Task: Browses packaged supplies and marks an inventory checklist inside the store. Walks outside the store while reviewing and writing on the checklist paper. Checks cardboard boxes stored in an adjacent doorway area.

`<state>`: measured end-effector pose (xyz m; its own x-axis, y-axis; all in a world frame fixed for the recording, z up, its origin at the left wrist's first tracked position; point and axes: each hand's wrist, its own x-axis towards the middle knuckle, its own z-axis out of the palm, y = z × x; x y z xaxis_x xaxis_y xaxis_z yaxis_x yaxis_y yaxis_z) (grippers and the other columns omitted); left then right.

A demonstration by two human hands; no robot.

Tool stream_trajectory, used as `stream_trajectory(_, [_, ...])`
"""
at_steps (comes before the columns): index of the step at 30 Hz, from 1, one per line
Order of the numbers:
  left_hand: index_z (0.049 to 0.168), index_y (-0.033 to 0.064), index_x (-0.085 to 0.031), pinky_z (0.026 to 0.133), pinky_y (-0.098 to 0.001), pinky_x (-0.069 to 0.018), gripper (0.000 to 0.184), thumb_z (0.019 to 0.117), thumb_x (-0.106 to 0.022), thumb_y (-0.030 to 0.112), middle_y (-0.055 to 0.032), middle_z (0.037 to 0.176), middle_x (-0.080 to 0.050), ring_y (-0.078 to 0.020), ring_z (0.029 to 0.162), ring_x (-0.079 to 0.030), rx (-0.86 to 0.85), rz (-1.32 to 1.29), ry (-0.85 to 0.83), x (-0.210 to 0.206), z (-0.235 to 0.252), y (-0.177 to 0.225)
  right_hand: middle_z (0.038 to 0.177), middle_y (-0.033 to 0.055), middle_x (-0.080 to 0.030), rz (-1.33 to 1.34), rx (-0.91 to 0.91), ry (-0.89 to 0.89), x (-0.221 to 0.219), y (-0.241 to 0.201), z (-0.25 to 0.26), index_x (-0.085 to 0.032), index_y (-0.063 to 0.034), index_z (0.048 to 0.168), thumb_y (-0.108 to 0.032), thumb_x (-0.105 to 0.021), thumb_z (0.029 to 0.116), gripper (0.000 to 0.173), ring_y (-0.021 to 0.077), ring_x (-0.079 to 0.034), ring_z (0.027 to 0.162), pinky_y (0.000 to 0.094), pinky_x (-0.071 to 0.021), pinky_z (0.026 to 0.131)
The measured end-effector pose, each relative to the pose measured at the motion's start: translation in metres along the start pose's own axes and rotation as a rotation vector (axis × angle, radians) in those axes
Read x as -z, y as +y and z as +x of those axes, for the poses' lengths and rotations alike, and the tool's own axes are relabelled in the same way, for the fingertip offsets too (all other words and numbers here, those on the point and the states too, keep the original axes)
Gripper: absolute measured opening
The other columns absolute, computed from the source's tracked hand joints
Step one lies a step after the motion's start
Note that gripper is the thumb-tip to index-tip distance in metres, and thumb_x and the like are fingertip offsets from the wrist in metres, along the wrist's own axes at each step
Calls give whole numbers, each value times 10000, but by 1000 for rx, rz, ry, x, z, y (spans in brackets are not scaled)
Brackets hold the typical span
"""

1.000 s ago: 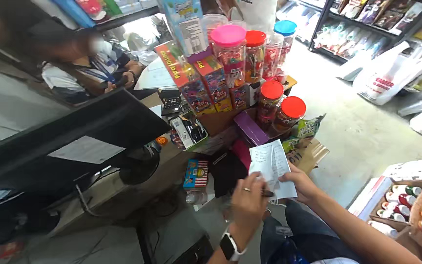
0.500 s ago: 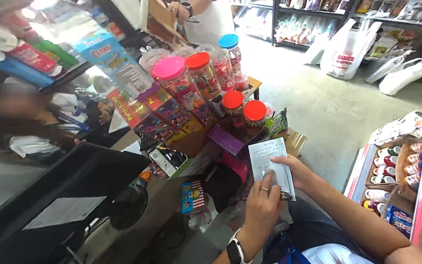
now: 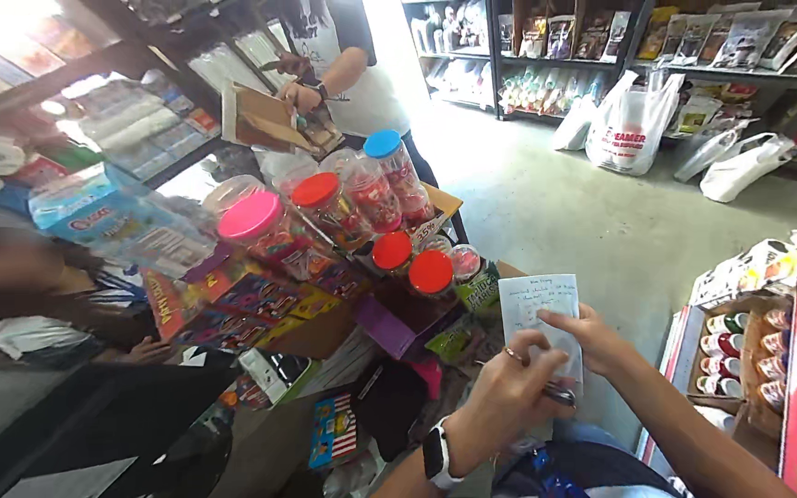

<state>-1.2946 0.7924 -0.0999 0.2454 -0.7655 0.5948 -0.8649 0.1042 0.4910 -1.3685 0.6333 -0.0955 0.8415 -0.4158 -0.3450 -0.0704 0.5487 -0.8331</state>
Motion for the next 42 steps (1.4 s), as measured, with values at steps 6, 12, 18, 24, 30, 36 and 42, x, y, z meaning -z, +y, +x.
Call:
stream_trajectory(6, [1067,226,-725,861,-130,-476,550,1090,-279,548,132,1097,-614,37,1016,-572,89,-710,271,4,84,0,903,-54,-758,-44,89,-128,45,-41,15,-605,-96,1110,1,-463,1017,196,49,-730,815,255,-625,781])
stream_trajectory(12, [1144,169,-757,613,-150,-554,706,1023,-279,674,37,945,-774,2,726,-699,186,-1180,172,-33,128,-15,930,-74,-754,0,84,-237,81,-69,14,-591,-115,1121,19,-447,1004,229,33,-725,841,243,-619,798])
stream_trajectory(18, [829,164,-624,689,-127,-457,357,1088,-483,364,110,790,-600,54,741,-560,39,-777,161,-70,158,-21,936,-94,-750,10,85,-247,105,-90,6,-585,-135,1119,48,-435,982,274,18,-721,851,232,-617,799])
stream_trajectory(24, [997,71,-671,745,-155,-553,380,1109,-428,341,60,907,-702,37,838,-652,35,-649,42,-91,170,-24,947,-103,-743,2,100,-271,123,-100,-1,-596,-141,1101,48,-437,969,280,4,-710,869,224,-609,814])
stream_trajectory(30, [967,121,-587,692,-127,-527,244,1090,-503,315,46,858,-637,27,790,-629,-122,-502,141,-84,170,11,928,-102,-725,-19,88,-211,131,-104,-6,-549,-115,1143,57,-420,980,270,0,-704,843,215,-607,793])
stream_trajectory(36, [759,48,-567,591,-98,-468,275,1026,-596,104,64,673,-575,80,636,-545,72,-549,113,-110,172,-6,981,-119,-733,1,119,-265,134,-103,-18,-565,-141,1143,55,-429,970,294,-11,-703,903,216,-602,841])
stream_trajectory(42, [730,36,-552,575,-93,-434,292,1021,-557,62,55,626,-531,79,603,-505,29,-534,114,-110,172,-5,978,-108,-748,60,117,-279,138,-103,-26,-583,-157,1121,51,-440,966,297,7,-716,893,225,-609,828])
